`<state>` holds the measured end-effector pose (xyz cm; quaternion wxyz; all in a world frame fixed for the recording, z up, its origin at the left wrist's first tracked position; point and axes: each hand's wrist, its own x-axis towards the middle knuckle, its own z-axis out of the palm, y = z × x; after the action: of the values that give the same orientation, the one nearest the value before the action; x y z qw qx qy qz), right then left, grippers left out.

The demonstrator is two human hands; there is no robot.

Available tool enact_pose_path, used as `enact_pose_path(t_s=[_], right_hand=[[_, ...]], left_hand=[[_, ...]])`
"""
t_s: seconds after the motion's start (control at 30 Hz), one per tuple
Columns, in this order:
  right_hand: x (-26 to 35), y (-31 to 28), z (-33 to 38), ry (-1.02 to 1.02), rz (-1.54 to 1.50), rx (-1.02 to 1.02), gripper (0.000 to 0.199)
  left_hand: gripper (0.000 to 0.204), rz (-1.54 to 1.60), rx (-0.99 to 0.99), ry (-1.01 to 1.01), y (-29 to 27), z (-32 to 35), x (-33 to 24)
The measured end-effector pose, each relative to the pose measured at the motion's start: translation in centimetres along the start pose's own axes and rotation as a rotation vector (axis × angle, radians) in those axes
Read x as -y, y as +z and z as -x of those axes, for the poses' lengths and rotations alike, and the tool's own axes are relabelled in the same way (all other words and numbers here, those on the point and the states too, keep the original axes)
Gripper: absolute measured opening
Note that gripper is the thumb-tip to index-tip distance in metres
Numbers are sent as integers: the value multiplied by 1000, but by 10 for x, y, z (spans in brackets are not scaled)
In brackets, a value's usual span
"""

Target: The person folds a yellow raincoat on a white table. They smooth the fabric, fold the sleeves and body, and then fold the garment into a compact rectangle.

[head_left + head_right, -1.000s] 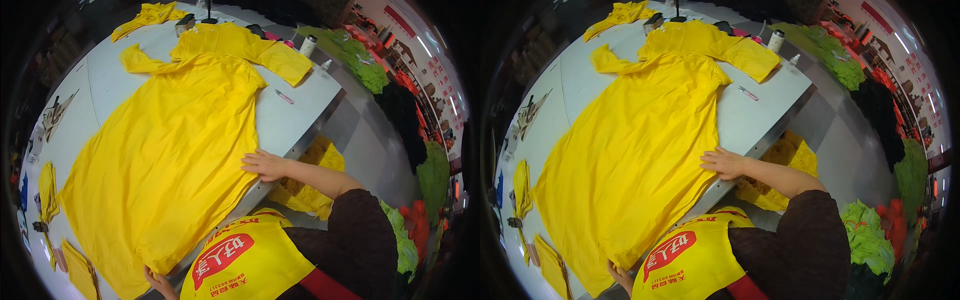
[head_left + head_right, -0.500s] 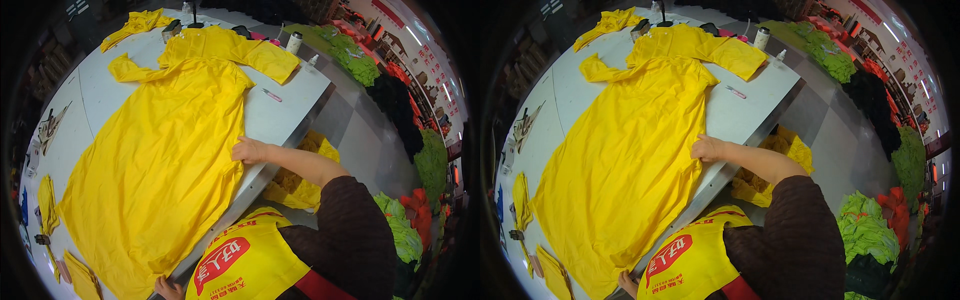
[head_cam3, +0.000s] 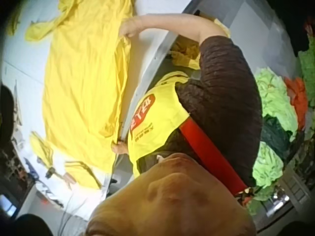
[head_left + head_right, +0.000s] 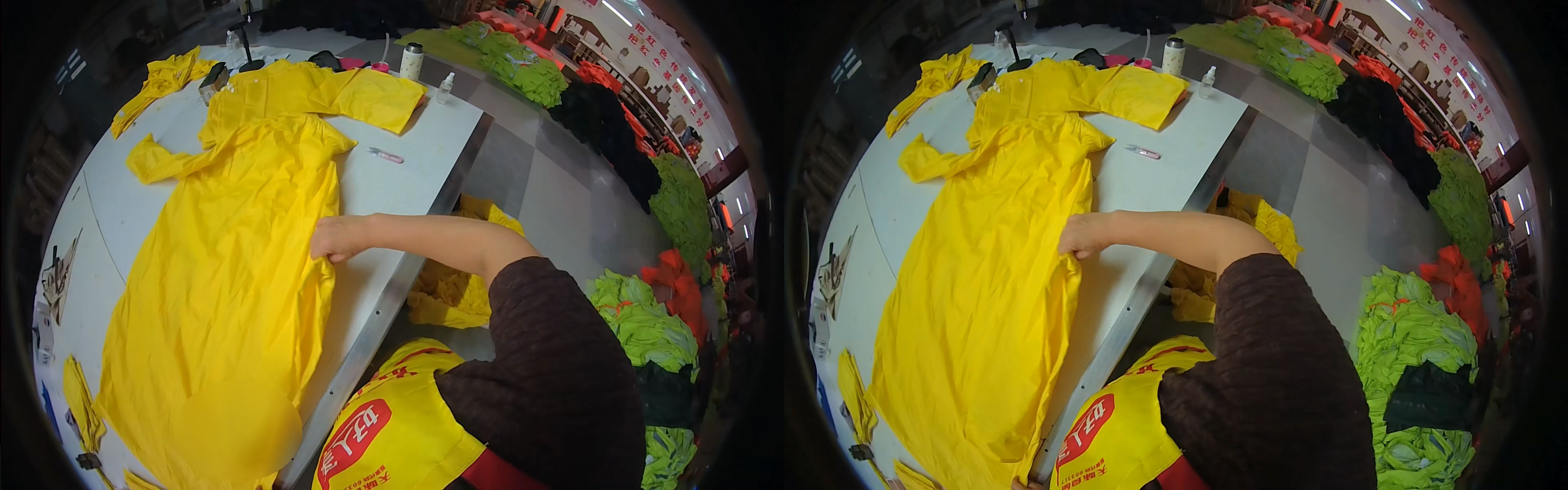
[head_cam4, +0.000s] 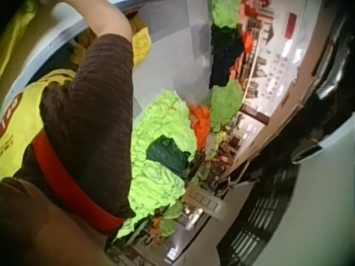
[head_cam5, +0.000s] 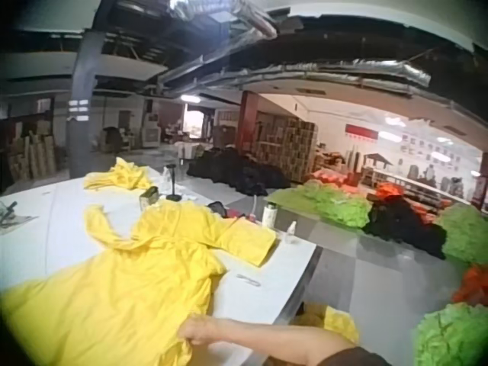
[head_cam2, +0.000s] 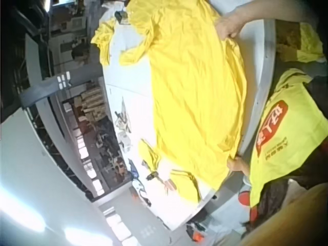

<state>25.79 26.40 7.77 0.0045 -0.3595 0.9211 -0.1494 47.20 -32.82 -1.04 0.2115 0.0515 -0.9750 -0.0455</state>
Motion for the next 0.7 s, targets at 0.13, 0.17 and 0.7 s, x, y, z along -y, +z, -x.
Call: enact_pose_path(t_s=[0.13,0.17,0.7], right_hand=[[4,23,31,12,-24,61,6],[6,24,34,7,-46,59,6],[25,-63,18,533,-521,316,17]], left_hand=[[26,-168,-62,-40,-8,3,66],[26,-191,-43,-99,-11,4,81],[15,3,-84,-334,-125,-34,108]])
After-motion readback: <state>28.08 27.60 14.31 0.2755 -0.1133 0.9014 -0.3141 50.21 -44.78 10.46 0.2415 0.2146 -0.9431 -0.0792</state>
